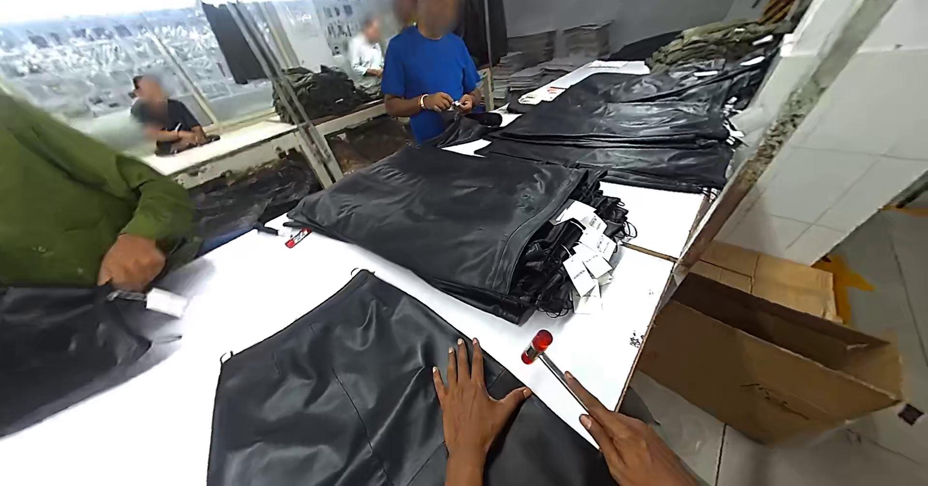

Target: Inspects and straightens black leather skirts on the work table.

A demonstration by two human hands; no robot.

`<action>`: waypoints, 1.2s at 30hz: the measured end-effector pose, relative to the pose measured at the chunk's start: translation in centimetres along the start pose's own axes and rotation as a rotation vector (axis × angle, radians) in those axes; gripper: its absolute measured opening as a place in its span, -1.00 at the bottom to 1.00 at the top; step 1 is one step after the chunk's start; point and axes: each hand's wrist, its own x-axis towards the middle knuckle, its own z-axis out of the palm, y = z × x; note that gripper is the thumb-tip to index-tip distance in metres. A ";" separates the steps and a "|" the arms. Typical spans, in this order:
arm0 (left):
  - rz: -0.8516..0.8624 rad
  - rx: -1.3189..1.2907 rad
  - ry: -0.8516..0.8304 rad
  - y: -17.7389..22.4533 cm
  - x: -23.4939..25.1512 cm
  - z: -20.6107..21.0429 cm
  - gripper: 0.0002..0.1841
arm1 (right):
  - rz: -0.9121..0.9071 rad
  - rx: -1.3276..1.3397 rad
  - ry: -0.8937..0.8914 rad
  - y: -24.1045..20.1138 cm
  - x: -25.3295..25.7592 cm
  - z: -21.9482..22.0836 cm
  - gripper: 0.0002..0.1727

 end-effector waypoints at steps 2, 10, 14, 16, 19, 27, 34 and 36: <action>0.061 0.026 0.055 -0.2 -0.3 0.5 0.25 | 0.058 0.058 -0.037 1.0 -1.4 0.0 -0.39; 0.075 0.126 0.090 -0.9 -0.4 1.1 -0.07 | 0.128 0.096 -0.045 3.2 -3.6 0.3 -0.38; 0.079 0.132 0.063 -1.7 -0.6 0.9 -0.04 | 0.121 0.013 -0.035 3.5 -3.7 0.9 -0.40; 0.098 0.122 0.014 -2.0 -0.6 0.6 -0.02 | 0.128 0.004 -0.033 3.4 -3.8 1.1 -0.40; 0.131 0.139 0.019 -1.9 -1.0 0.2 -0.07 | 0.138 0.044 -0.013 3.1 -3.8 1.4 -0.39; 0.146 0.073 -0.036 0.3 -2.6 0.3 -0.10 | 0.089 0.025 0.023 3.3 -3.0 1.4 -0.39; 0.119 0.074 -0.044 0.4 -2.8 0.1 0.07 | 0.080 0.017 -0.029 3.1 -2.5 1.3 -0.38; 0.146 0.071 0.008 0.7 -3.7 0.1 -0.05 | 0.065 0.035 -0.044 3.2 -2.3 1.2 -0.37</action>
